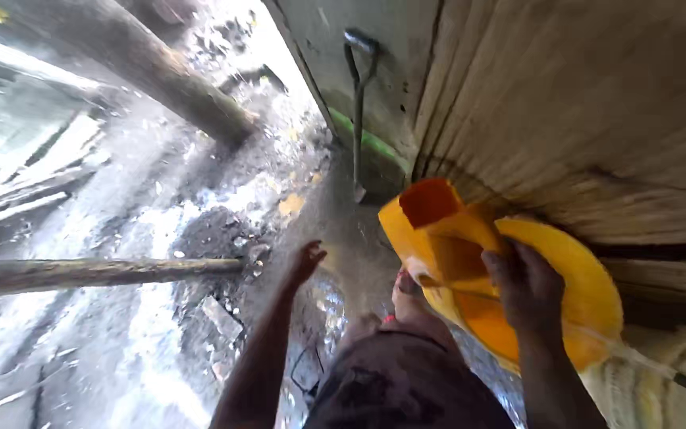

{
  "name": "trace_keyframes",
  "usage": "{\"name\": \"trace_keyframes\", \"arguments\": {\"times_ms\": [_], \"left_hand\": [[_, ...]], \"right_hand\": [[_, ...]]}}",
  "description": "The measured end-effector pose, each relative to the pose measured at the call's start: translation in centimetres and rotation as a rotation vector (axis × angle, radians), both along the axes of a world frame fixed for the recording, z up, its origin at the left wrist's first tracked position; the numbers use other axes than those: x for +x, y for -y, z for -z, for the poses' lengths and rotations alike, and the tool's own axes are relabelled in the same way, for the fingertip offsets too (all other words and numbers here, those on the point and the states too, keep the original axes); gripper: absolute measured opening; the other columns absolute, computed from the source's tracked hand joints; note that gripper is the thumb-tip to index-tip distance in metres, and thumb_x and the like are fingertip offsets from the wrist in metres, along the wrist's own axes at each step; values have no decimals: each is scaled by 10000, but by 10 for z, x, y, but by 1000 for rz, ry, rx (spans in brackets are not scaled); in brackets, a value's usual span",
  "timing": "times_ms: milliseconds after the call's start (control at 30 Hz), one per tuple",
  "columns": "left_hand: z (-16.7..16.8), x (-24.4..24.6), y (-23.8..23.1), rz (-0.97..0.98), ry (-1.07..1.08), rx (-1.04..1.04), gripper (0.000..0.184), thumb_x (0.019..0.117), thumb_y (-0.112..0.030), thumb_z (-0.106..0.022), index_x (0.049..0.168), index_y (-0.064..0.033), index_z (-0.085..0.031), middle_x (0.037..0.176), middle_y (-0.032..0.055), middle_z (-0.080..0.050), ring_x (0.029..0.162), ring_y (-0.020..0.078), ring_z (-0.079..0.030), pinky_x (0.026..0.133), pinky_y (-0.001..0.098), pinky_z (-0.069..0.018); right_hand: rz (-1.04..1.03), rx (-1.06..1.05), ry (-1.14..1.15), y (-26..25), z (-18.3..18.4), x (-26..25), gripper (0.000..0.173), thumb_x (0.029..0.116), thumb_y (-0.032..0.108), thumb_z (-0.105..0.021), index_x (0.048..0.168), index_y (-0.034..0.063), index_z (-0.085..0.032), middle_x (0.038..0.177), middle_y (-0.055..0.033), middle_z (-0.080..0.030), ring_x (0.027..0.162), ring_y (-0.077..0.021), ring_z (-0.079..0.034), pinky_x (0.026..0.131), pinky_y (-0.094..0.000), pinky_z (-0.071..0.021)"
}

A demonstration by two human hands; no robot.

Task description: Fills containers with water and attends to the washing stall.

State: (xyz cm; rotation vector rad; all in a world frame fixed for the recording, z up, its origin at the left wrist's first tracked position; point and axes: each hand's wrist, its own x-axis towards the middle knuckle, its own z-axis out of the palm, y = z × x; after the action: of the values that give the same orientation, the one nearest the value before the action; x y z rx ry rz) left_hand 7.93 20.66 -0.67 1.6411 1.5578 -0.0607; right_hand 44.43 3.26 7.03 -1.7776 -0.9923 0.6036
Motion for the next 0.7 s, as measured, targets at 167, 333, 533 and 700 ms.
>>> {"name": "trace_keyframes", "arguments": {"times_ms": [167, 333, 533, 700], "left_hand": [[-1, 14, -60, -38, -8, 134, 495, 1038, -371, -601, 1456, -109, -553, 1332, 158, -660, 1195, 312, -659, 1039, 557, -509], [11, 48, -106, 45, 41, 107, 524, 1026, -356, -629, 1462, -80, -538, 1325, 175, -659, 1178, 308, -666, 1031, 529, -520], [24, 89, -188, 100, 111, 87, 584, 1007, -330, -671, 1503, -87, -484, 1319, 192, -658, 1148, 329, -679, 1005, 539, -533], [45, 121, -286, 126, 234, 107, 693, 977, -330, -712, 1557, -119, -397, 1335, 215, -641, 1131, 361, -675, 966, 571, -540]], "right_hand": [[54, 129, -76, -51, 11, 40, 364, 1000, 241, -615, 1277, 5, -606, 870, -10, -645, 656, -68, -610, 582, -263, -563], [19, 81, 54, -86, 4, 50, 424, 998, 295, -629, 1288, -14, -611, 926, -37, -668, 698, -34, -619, 618, -230, -559], [98, -42, -63, -113, 25, 17, 447, 978, 297, -651, 1306, -6, -629, 1012, -64, -724, 809, -59, -682, 703, -260, -600], [127, -215, 8, -120, 76, -32, 480, 967, 396, -662, 1285, 38, -686, 1080, -99, -759, 937, -158, -737, 835, -403, -620]]}}
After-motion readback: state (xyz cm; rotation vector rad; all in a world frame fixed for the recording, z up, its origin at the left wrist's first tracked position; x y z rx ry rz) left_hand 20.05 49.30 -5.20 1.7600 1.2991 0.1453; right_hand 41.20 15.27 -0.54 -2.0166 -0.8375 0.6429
